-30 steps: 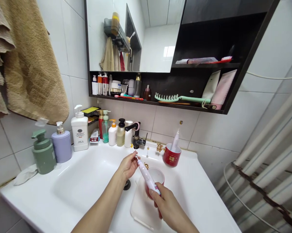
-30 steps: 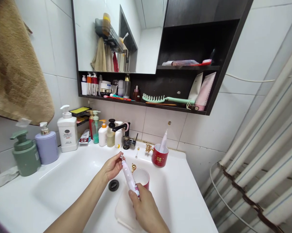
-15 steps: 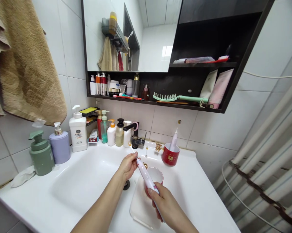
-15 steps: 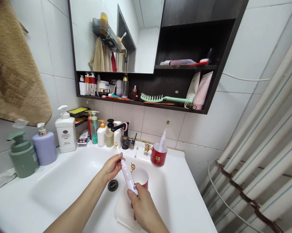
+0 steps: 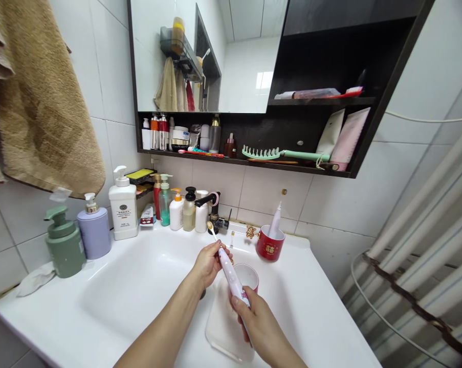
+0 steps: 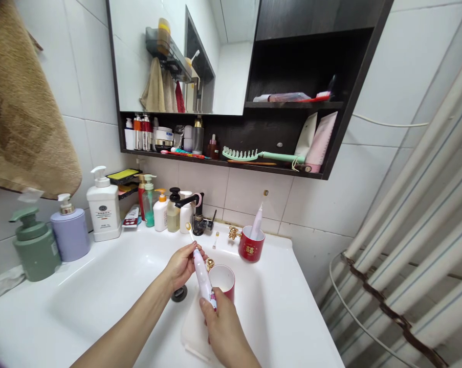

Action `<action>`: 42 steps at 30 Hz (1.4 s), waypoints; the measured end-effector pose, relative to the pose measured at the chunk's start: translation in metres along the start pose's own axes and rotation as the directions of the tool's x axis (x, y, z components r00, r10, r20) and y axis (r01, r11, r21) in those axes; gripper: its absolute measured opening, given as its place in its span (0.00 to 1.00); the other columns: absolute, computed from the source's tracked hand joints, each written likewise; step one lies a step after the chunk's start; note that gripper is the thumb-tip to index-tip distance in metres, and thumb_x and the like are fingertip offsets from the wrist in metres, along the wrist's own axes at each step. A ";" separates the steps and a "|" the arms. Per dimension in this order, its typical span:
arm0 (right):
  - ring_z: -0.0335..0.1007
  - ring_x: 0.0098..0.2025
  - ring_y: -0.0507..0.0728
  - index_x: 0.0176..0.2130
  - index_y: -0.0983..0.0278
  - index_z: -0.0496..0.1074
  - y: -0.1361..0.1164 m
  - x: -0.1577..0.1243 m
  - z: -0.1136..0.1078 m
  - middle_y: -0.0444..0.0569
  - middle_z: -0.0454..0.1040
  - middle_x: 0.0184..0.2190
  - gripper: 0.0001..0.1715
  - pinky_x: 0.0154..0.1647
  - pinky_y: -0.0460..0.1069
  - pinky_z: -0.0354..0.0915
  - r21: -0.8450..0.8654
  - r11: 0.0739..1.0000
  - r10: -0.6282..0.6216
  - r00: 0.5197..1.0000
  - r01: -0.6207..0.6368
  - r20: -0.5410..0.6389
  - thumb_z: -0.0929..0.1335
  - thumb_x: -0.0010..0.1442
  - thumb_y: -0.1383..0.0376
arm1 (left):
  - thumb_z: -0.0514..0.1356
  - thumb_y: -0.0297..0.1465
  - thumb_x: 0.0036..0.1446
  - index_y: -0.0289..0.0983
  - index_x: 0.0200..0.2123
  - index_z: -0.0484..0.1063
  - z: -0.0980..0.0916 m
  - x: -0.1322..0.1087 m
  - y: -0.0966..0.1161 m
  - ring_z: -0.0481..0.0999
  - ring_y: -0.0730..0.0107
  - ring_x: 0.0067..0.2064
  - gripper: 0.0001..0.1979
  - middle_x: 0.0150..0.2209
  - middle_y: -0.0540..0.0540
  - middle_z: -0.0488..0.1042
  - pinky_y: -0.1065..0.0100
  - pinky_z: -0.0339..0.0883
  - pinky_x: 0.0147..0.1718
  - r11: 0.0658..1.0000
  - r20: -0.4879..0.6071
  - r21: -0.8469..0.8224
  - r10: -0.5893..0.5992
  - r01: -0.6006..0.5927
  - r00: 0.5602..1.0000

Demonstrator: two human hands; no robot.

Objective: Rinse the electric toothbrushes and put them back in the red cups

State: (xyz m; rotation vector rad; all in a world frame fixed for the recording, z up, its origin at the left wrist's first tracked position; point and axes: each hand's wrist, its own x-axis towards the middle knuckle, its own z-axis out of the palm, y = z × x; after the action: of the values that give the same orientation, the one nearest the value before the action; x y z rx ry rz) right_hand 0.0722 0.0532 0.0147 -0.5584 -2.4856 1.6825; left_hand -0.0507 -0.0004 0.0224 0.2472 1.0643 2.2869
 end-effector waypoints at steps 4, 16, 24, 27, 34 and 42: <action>0.50 0.12 0.45 0.25 0.64 0.55 0.001 0.001 0.000 0.37 0.53 0.14 0.11 0.13 0.42 0.50 -0.023 0.997 -0.078 0.997 0.078 -0.026 0.56 0.49 0.58 | 0.51 0.30 0.46 0.33 0.21 0.61 0.002 -0.002 0.001 0.67 0.75 0.21 0.07 0.17 0.50 0.64 0.70 0.62 0.25 1.000 0.000 0.021 -0.002 0.002 1.000; 0.46 0.09 0.43 0.23 0.63 0.52 -0.008 -0.002 0.000 0.35 0.54 0.13 0.11 0.09 0.41 0.45 0.188 0.982 0.012 0.997 -0.027 0.079 0.55 0.50 0.59 | 0.51 0.33 0.46 0.32 0.24 0.61 0.004 -0.004 0.000 0.67 0.74 0.21 0.08 0.18 0.48 0.65 0.68 0.62 0.24 1.000 -0.065 0.010 0.004 -0.003 0.998; 0.46 0.08 0.42 0.23 0.63 0.52 -0.008 -0.004 0.002 0.35 0.55 0.13 0.14 0.08 0.40 0.43 0.299 0.954 -0.009 0.994 -0.025 0.110 0.55 0.49 0.55 | 0.52 0.34 0.44 0.32 0.21 0.61 0.003 -0.003 -0.001 0.66 0.75 0.21 0.10 0.18 0.49 0.66 0.70 0.61 0.26 0.997 0.032 0.019 0.069 -0.069 0.997; 0.46 0.08 0.42 0.23 0.63 0.52 -0.009 -0.005 0.002 0.35 0.55 0.13 0.15 0.07 0.39 0.42 0.368 0.929 -0.012 0.992 -0.035 0.124 0.56 0.48 0.54 | 0.53 0.35 0.44 0.33 0.21 0.61 0.004 -0.003 -0.001 0.66 0.75 0.21 0.10 0.18 0.49 0.65 0.70 0.61 0.25 0.998 0.049 0.003 0.059 -0.059 0.997; 0.51 0.10 0.43 0.27 0.64 0.54 -0.008 -0.005 0.008 0.37 0.59 0.14 0.15 0.10 0.40 0.47 0.484 0.875 -0.045 0.995 -0.003 0.087 0.56 0.49 0.54 | 0.52 0.36 0.44 0.32 0.24 0.63 0.012 -0.012 -0.006 0.66 0.74 0.22 0.11 0.18 0.48 0.66 0.69 0.60 0.26 0.999 0.124 0.004 -0.032 0.031 0.992; 0.57 0.21 0.46 0.32 0.63 0.61 -0.017 0.048 -0.026 0.39 0.61 0.20 0.14 0.23 0.42 0.56 0.388 0.822 -0.266 0.883 0.417 -0.386 0.61 0.46 0.57 | 0.55 0.30 0.39 0.33 0.28 0.64 0.008 -0.027 -0.017 0.65 0.72 0.30 0.09 0.28 0.45 0.67 0.71 0.58 0.30 0.812 0.045 0.551 0.201 -0.192 0.978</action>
State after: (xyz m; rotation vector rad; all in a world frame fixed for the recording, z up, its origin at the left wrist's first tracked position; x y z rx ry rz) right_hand 0.0306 0.0872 0.0338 -0.2683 -1.7422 1.7754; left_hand -0.0179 -0.0029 0.0168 0.5971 1.7734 2.0951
